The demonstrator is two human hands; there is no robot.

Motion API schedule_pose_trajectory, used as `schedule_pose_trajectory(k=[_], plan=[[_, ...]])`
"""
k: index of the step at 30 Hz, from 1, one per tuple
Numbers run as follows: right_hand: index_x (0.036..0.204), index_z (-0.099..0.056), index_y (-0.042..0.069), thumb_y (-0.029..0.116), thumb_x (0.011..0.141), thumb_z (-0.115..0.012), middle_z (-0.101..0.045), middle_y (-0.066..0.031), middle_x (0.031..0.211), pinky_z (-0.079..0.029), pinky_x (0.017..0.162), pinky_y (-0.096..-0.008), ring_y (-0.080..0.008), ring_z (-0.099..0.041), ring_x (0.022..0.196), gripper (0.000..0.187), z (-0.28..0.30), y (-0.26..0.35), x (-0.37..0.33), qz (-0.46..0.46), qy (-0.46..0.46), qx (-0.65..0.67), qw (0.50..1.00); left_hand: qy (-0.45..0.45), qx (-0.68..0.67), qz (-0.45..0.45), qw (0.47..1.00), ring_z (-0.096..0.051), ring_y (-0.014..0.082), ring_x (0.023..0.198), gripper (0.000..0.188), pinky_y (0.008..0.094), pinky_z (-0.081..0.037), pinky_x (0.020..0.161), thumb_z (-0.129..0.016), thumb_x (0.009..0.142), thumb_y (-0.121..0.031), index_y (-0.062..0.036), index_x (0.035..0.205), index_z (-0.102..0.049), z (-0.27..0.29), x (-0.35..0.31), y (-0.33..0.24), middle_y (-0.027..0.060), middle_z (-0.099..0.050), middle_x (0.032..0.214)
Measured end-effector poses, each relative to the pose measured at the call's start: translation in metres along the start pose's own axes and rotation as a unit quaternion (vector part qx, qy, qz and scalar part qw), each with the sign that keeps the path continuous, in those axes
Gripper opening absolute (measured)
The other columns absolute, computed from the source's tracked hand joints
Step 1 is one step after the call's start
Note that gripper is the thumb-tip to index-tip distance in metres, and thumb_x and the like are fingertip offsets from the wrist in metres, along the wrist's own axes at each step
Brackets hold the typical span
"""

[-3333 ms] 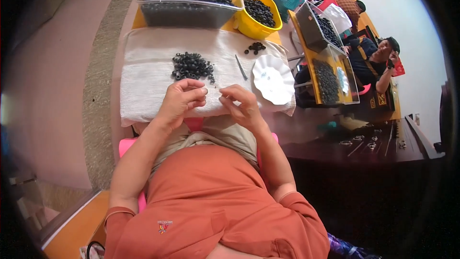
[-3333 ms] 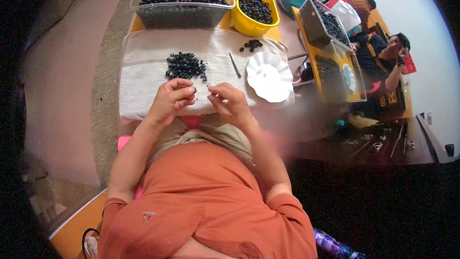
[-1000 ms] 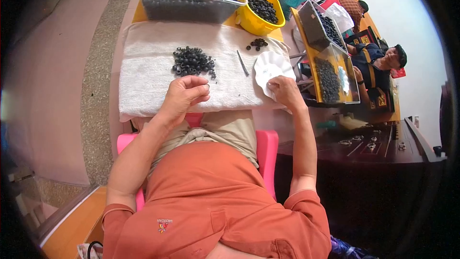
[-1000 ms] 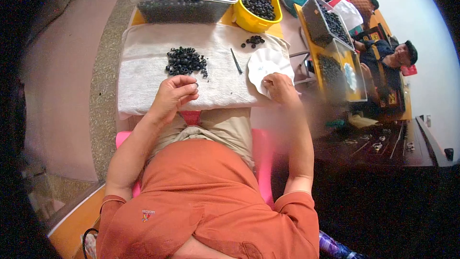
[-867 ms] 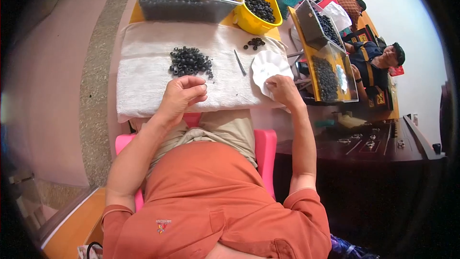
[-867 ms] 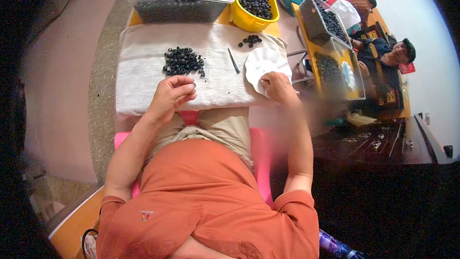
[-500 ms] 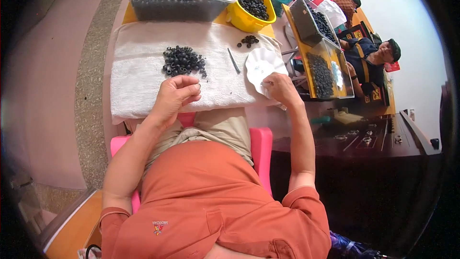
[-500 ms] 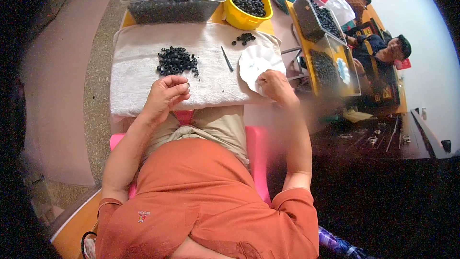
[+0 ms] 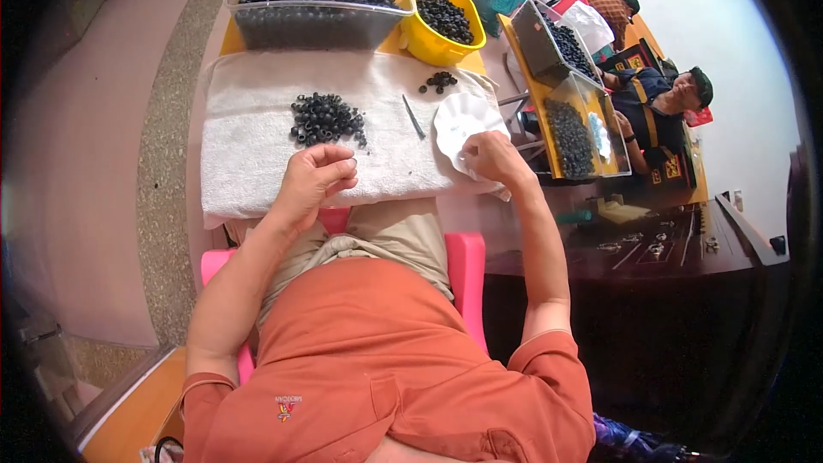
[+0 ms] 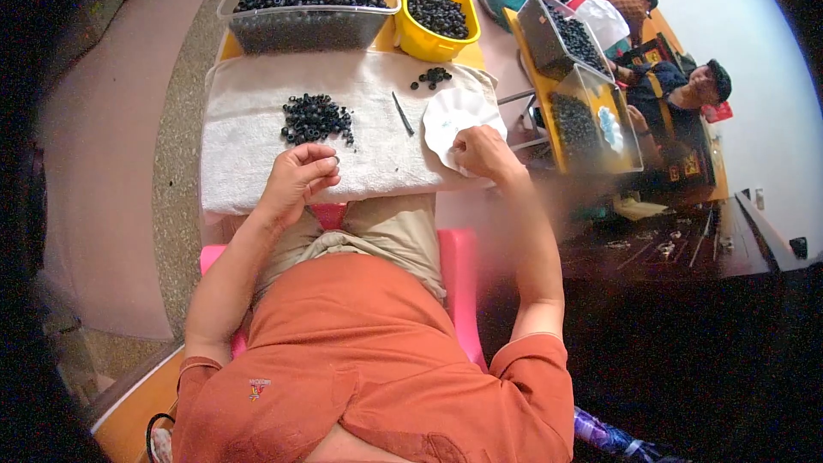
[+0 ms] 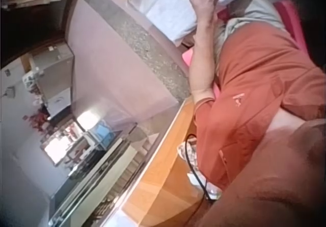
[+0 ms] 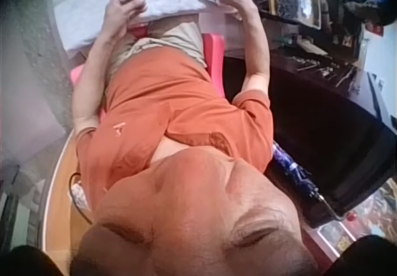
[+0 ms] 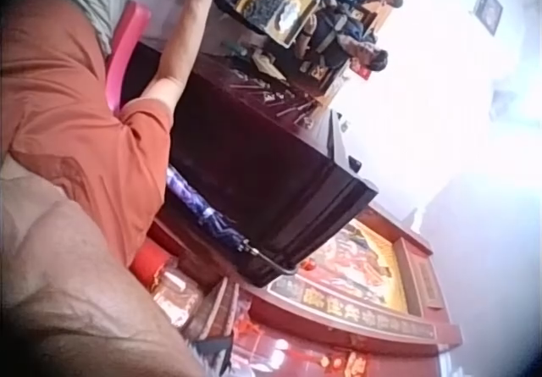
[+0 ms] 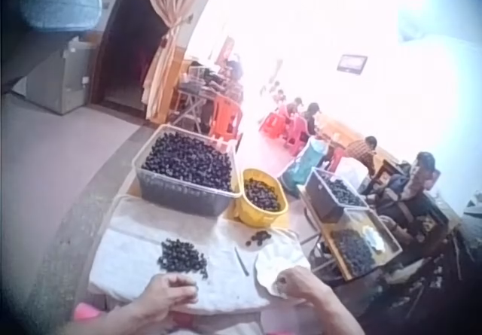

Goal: Sorting small black berries or seeds by hand and using tweezers, placing them into different containers.

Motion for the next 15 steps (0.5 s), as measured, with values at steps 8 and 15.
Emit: schedule_pose_trajectory(k=[8,15], plan=[[0.091,-0.071,-0.001,0.007,0.081,-0.061,-0.068,-0.0208,0.089,-0.052,0.076,-0.0394,-0.0347,-0.067,0.084,0.016,-0.002,-0.016,-0.008,0.090,-0.156,0.058,0.982,0.000,0.012,0.002,1.000,-0.064,0.0105,0.082,0.014,0.0260,-0.058,0.078,-0.070,0.088,-0.008,-0.0044,0.101,-0.065,-0.003,-0.002,-0.001,0.0018,-0.066,0.091],[0.097,-0.065,-0.003,0.004,0.090,-0.062,-0.067,-0.0143,0.082,-0.052,0.071,-0.0322,-0.0227,-0.067,0.078,0.010,-0.010,-0.031,-0.013,0.088,-0.230,0.133,0.960,-0.007,0.004,0.001,1.000,-0.065,0.0101,0.079,0.013,0.0251,-0.058,0.077,-0.069,0.089,-0.007,-0.0045,0.101,-0.065,-0.003,-0.001,-0.001,0.0019,-0.066,0.089]])
Point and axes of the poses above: each hand's wrist, its own x-axis towards the middle knuckle, its own z-axis out of the back of the hand, y = z × x, the point moved 4 cm from there along x, towards the middle knuckle
